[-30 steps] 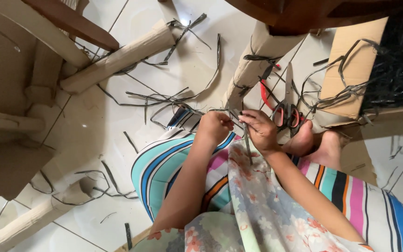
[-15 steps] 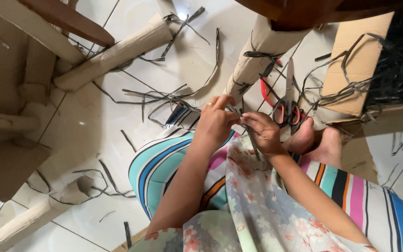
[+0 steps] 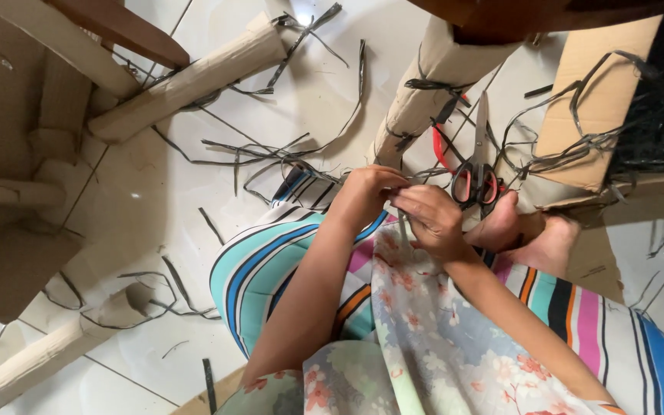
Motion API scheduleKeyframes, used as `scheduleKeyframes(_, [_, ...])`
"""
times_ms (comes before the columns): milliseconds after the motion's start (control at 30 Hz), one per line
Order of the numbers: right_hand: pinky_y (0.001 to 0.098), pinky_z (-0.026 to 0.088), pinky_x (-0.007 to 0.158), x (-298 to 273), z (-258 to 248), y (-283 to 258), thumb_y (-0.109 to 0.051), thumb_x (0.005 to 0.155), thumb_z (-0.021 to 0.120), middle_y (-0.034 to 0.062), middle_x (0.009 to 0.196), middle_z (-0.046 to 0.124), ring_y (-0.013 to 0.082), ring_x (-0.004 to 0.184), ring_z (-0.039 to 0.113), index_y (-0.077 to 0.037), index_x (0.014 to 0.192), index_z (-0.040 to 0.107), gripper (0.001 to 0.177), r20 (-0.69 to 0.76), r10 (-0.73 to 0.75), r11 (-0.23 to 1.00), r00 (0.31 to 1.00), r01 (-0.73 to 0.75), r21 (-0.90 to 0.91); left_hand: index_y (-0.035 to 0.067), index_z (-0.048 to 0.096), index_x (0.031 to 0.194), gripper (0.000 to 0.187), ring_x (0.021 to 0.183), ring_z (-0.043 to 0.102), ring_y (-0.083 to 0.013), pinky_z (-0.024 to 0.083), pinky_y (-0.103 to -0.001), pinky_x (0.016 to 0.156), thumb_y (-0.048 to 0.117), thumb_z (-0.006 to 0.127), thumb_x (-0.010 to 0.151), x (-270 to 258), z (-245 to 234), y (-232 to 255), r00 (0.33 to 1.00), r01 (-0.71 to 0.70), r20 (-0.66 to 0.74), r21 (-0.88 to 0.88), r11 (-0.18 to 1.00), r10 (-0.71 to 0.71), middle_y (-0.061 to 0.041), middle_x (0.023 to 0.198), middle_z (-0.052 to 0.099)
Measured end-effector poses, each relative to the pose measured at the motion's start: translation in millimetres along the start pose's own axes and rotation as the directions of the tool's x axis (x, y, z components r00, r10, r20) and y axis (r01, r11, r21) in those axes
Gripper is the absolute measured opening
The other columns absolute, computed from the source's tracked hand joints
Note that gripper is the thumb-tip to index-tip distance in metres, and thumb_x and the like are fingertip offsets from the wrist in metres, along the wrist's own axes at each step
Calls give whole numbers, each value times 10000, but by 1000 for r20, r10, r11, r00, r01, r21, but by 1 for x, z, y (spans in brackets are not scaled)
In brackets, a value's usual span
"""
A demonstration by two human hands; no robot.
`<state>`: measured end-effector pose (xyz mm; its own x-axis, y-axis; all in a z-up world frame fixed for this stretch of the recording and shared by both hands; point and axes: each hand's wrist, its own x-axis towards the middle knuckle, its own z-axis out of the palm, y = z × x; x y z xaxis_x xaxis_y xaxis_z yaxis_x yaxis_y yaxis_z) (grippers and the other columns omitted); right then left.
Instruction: Wrapping wooden furniture legs with protective cardboard and securing them with black plastic ties.
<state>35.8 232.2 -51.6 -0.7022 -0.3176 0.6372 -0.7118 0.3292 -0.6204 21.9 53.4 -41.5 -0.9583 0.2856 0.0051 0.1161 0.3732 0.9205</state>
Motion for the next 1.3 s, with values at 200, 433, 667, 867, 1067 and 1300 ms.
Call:
scheduleKeyframes(200, [408,630,783,23,-3,-6,16,936,730,155,1116,758,316,921,745,-30,1108,813,197,0,115,993,993,-115,30,148,771,989,182,903,749,-307,601,-387,793,11,680,912,3,5,-4,989,144,-16,63,988,-144,-38,901,758])
scheduleKeyframes(433, [411,597,708,9,6,15,-83,970,744,138,1001,736,335,858,729,-25,1186,721,225,55,233,972,971,-232,-29,181,680,1047,97,877,742,-361,593,-441,759,127,622,991,6,6,-4,965,258,-55,-6,966,-258,-86,892,746])
scheduleKeyframes(667, [387,599,618,9,2,30,-33,901,814,87,843,730,292,744,732,-71,1030,745,152,115,196,974,974,-180,-135,111,577,1071,85,928,732,-393,575,-521,814,97,588,988,5,-4,17,965,260,-47,-2,966,-260,-122,918,764])
scheduleKeyframes(867, [379,589,611,21,9,19,17,921,747,51,795,699,272,696,694,-106,986,803,150,133,118,987,984,-101,-127,81,566,1052,37,921,739,-365,589,-454,786,70,568,1016,4,2,3,908,331,-248,-66,941,-336,-144,953,760])
scheduleKeyframes(1067, [391,533,600,16,16,26,-26,970,699,55,716,562,271,649,616,-64,959,758,71,200,0,946,980,64,-316,109,576,979,69,749,726,-379,624,-415,634,97,643,966,7,6,-3,913,223,-379,150,963,-153,-104,858,628])
scheduleKeyframes(1300, [404,524,642,16,17,23,-12,987,573,54,759,492,299,695,609,-67,1007,686,127,296,39,884,954,105,-456,59,494,1100,229,682,713,-420,626,-471,597,198,648,1001,9,11,-10,883,238,-448,176,955,-137,-118,837,548])
